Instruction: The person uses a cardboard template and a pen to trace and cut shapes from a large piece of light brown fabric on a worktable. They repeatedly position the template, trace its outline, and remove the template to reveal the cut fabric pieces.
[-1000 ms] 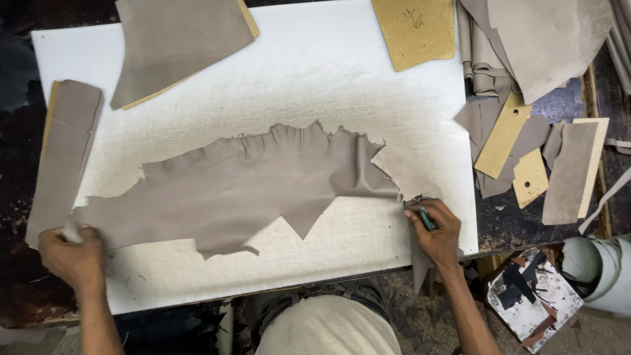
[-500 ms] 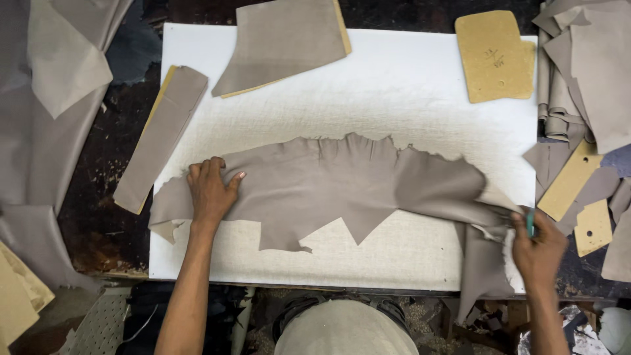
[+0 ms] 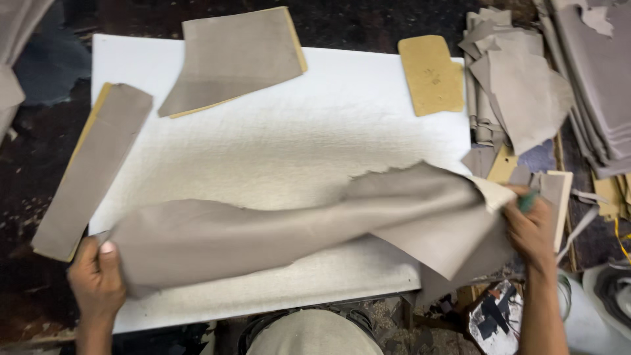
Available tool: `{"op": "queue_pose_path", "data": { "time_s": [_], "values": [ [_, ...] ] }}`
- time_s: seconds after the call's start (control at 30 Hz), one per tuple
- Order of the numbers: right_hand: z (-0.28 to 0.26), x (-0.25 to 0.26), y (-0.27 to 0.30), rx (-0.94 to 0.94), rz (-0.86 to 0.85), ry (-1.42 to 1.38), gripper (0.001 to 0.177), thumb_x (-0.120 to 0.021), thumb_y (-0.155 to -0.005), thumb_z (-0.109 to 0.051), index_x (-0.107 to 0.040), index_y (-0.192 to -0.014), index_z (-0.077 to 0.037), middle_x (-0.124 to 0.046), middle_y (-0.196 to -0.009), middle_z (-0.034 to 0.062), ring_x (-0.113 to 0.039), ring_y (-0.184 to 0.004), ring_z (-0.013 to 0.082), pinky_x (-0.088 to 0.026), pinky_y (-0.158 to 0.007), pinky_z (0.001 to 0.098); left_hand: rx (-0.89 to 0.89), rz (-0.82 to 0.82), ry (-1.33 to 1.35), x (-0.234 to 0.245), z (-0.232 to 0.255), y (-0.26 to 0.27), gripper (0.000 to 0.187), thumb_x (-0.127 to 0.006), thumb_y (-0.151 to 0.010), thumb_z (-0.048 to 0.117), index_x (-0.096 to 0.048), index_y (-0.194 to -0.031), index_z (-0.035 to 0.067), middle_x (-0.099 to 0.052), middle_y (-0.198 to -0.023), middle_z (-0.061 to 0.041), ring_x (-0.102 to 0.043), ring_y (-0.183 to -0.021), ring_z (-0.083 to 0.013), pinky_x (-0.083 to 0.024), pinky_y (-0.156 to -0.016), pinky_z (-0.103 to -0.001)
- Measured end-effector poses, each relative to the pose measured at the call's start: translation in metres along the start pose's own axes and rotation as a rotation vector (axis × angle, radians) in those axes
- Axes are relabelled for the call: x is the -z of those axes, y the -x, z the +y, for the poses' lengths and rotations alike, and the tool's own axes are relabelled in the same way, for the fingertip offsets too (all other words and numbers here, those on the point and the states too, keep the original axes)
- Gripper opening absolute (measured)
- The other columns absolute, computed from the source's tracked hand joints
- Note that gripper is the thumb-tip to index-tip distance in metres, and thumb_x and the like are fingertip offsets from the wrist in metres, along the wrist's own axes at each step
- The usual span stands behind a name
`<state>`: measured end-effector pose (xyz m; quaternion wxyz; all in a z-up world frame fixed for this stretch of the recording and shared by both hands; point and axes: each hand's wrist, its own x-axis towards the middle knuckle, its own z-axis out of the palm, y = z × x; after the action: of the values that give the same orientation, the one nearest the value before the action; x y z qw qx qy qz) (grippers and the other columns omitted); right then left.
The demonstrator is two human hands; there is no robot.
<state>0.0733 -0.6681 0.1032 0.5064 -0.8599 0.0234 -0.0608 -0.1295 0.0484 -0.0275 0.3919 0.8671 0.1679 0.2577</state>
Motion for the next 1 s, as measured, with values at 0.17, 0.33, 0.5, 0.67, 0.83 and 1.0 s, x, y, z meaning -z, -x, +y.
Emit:
{"op": "queue_pose_path", "data": {
  "time_s": [0.17,0.33,0.5,0.67,0.83,1.0],
  "values": [
    [0.015,-0.089,-0.084,0.157,-0.213,0.193,0.040,-0.051,-0.112,-0.032,-0.070,-0.125,0.000,-0.068,-0.085,0.0051,-0.061,-0.078,0.0123,-0.051,-0.073,0.0297,0.095,-0.131,-0.214,0.007,-0.040,-0.021,0.033,-0.052,-0.119,0.024,-0.059,-0.109,-0.007,-0.065,-0.084,-0.018,-0.063,-0.077,-0.0231,-0.049,-0.077,-0.037],
    [0.050,-0.077,-0.072,0.009,-0.104,0.215,0.043,-0.049,-0.111,-0.034,-0.069,-0.123,0.001,-0.075,-0.093,0.0132,-0.071,-0.080,0.0194,-0.054,-0.076,0.0330,0.254,-0.212,-0.438,0.001,-0.060,-0.016,0.039,-0.056,-0.120,0.026,-0.059,-0.097,-0.005,-0.063,-0.077,-0.018,-0.063,-0.066,-0.0297,-0.049,-0.066,-0.042],
    [0.083,-0.039,-0.005,-0.241,-0.005,0.534,0.048,-0.057,-0.106,-0.045,-0.075,-0.111,0.000,-0.076,-0.083,0.0142,-0.074,-0.078,0.0238,-0.055,-0.074,0.0399,0.299,-0.185,-0.419,-0.004,-0.053,-0.010,0.038,-0.058,-0.119,0.027,-0.064,-0.097,-0.003,-0.061,-0.067,-0.017,-0.059,-0.059,-0.0284,-0.046,-0.064,-0.042],
    [0.108,-0.061,0.050,-0.345,0.063,0.515,0.048,-0.074,-0.089,-0.047,-0.069,-0.104,-0.002,-0.071,-0.084,0.0101,-0.067,-0.069,0.0216,-0.053,-0.062,0.0411,0.339,-0.184,-0.391,-0.011,-0.027,-0.016,0.036,-0.064,-0.113,0.027,-0.063,-0.097,-0.005,-0.063,-0.070,-0.015,-0.058,-0.054,-0.0234,-0.047,-0.061,-0.040],
    [0.151,-0.083,0.049,-0.463,-0.052,0.587,0.037,-0.070,-0.098,-0.041,-0.074,-0.100,-0.005,-0.068,-0.072,0.0118,-0.052,-0.057,0.0203,-0.043,-0.055,0.0400,0.301,-0.247,-0.415,-0.024,0.006,-0.023,0.035,-0.066,-0.109,0.030,-0.069,-0.127,0.001,-0.067,-0.075,-0.024,-0.057,-0.058,-0.0254,-0.047,-0.058,-0.041],
    [0.175,0.014,0.069,-0.716,0.000,0.852,0.044,-0.075,-0.096,-0.042,-0.076,-0.115,-0.003,-0.074,-0.076,0.0172,-0.068,-0.060,0.0270,-0.054,-0.057,0.0451,0.382,-0.324,-0.354,-0.047,0.028,-0.025,0.039,-0.065,-0.106,0.036,-0.069,-0.127,0.003,-0.074,-0.087,-0.024,-0.062,-0.059,-0.0281,-0.051,-0.066,-0.038]
  ]
}}
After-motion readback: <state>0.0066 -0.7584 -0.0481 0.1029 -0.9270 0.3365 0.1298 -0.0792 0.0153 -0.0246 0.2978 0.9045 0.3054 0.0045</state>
